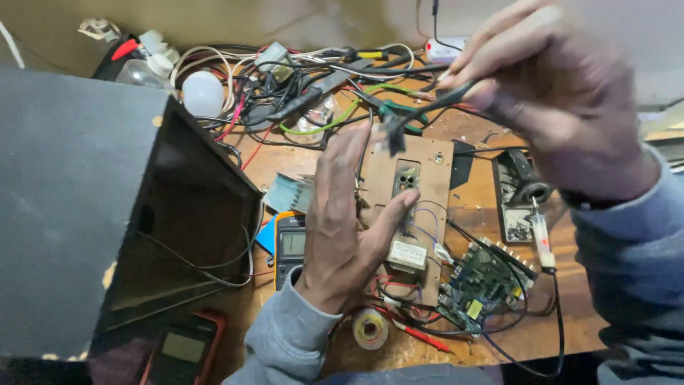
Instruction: The person solders wires to a circuit board using a soldering iron and solder wire, then wraps the connections with electrical tape. They also use a multimeter to test the circuit and handle a black electronic casing.
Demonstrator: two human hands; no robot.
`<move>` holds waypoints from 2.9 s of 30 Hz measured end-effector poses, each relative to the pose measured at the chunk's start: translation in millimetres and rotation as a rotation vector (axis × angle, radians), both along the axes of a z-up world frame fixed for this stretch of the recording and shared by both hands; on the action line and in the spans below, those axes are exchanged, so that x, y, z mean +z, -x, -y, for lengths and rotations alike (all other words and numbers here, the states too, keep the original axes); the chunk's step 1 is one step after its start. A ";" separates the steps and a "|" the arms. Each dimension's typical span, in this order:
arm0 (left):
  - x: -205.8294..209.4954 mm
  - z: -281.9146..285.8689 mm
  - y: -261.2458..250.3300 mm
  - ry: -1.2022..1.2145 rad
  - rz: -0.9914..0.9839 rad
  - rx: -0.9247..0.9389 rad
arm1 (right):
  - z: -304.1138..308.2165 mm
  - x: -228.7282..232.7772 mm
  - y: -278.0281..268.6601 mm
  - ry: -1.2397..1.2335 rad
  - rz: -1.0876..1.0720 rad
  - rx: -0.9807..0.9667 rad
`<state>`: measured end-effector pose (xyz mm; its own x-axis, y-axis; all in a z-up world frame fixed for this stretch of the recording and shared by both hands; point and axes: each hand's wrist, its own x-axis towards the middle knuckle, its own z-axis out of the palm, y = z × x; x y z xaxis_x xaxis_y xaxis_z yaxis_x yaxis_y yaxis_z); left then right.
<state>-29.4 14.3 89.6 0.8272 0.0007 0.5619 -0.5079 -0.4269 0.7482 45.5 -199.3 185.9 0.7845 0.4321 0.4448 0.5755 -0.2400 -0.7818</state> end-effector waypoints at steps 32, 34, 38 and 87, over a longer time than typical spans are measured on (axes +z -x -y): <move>26.4 44.0 31.8 0.317 -0.531 -0.484 | 250.3 -79.5 2.9 0.490 0.445 -0.207; 15.7 23.6 39.8 0.422 -0.614 -0.416 | 350.3 -110.7 -33.8 0.510 0.430 -0.234; 1.4 -4.4 57.4 0.543 -0.749 -0.172 | 449.4 -166.3 -71.4 0.607 0.377 -0.364; -36.9 16.9 65.2 0.349 -0.905 -0.015 | 314.7 -161.9 -28.6 1.192 -0.229 -0.655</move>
